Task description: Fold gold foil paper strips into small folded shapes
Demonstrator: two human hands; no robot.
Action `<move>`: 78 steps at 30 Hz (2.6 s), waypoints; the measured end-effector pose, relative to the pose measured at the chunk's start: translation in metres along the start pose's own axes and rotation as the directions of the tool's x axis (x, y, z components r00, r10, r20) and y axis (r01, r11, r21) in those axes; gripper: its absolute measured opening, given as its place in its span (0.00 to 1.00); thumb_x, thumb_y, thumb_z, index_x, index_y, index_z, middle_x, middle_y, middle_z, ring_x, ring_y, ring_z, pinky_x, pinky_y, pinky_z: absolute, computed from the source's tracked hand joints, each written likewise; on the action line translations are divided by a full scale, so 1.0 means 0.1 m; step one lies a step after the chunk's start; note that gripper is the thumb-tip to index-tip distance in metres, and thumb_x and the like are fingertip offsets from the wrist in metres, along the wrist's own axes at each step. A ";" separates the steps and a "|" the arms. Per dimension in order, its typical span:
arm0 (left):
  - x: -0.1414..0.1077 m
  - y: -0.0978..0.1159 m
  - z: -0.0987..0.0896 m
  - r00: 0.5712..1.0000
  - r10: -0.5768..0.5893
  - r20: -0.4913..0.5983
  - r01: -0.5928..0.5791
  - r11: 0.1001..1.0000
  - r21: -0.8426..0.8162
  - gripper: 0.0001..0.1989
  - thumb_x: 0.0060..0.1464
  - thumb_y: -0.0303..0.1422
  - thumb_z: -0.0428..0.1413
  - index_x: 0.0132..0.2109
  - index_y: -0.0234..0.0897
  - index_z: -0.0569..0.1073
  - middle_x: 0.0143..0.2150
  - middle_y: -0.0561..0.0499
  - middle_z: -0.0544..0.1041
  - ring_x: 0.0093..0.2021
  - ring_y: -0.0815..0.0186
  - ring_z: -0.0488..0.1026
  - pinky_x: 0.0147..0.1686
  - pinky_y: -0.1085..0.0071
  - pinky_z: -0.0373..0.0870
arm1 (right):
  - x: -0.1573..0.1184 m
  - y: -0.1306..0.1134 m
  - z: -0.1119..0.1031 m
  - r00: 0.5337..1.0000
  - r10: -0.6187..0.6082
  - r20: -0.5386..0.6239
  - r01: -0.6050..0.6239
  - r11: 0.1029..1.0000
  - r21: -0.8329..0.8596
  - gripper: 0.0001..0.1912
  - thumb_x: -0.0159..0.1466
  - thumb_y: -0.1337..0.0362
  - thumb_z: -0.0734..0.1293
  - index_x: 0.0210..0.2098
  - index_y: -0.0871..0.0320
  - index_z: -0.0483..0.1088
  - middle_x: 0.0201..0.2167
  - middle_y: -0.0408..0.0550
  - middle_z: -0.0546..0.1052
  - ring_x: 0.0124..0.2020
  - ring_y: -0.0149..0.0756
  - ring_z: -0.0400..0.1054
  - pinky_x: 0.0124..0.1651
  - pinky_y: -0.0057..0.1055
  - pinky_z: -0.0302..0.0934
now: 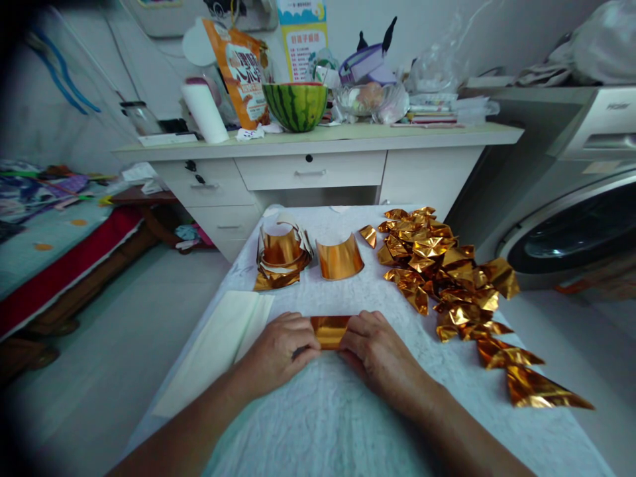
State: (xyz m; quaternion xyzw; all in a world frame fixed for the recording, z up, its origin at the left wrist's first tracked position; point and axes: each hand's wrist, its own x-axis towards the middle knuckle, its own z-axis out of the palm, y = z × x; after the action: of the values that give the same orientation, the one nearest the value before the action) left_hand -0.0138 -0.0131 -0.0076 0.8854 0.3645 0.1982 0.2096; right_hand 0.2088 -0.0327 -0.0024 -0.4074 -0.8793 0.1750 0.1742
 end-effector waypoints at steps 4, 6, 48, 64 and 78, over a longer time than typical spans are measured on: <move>-0.01 -0.01 -0.03 1.000 -0.012 0.012 0.012 1.000 0.001 0.06 0.55 0.26 0.59 0.29 0.35 0.74 0.28 0.53 0.73 0.33 0.67 0.69 0.37 0.69 0.60 | -0.02 0.06 -0.12 1.000 -0.015 0.026 0.015 1.000 0.007 0.07 0.67 0.66 0.64 0.34 0.56 0.73 0.33 0.46 0.75 0.36 0.36 0.64 0.39 0.34 0.51; -0.02 -0.02 -0.02 1.000 -0.016 0.022 0.016 1.000 -0.002 0.06 0.55 0.25 0.59 0.29 0.35 0.74 0.28 0.53 0.73 0.33 0.68 0.69 0.36 0.70 0.59 | -0.04 0.12 -0.17 0.998 -0.016 0.062 0.016 1.000 0.008 0.08 0.67 0.66 0.64 0.33 0.56 0.74 0.32 0.46 0.75 0.36 0.36 0.64 0.39 0.33 0.52; 0.01 0.04 0.04 0.986 -0.150 0.073 0.158 0.981 -0.111 0.06 0.58 0.28 0.53 0.33 0.36 0.73 0.31 0.53 0.74 0.35 0.67 0.71 0.36 0.72 0.62 | -0.04 0.07 -0.21 0.963 0.220 0.155 -0.249 0.948 0.199 0.06 0.64 0.69 0.61 0.32 0.58 0.70 0.32 0.46 0.75 0.33 0.33 0.68 0.36 0.28 0.58; 0.01 0.02 0.01 0.978 -0.187 0.089 0.198 0.971 -0.136 0.05 0.57 0.28 0.53 0.33 0.38 0.72 0.31 0.54 0.75 0.35 0.66 0.71 0.35 0.72 0.62 | -0.06 0.14 -0.19 0.968 0.205 0.142 -0.237 0.933 0.271 0.05 0.63 0.70 0.63 0.32 0.57 0.68 0.31 0.43 0.74 0.32 0.32 0.67 0.35 0.27 0.58; 0.03 0.03 0.01 0.979 -0.186 0.087 0.196 0.973 -0.124 0.06 0.58 0.29 0.52 0.32 0.37 0.71 0.31 0.54 0.74 0.34 0.67 0.71 0.34 0.72 0.61 | -0.07 0.11 -0.19 0.975 0.191 0.115 -0.217 0.932 0.290 0.04 0.62 0.71 0.63 0.32 0.58 0.69 0.32 0.45 0.74 0.33 0.33 0.68 0.37 0.28 0.60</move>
State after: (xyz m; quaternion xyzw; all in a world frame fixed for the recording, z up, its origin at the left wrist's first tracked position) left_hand -0.0097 -0.0134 -0.0066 0.8373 0.4259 0.1676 0.2992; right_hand 0.2289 -0.0279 0.0080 -0.4572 -0.8019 0.3411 0.1775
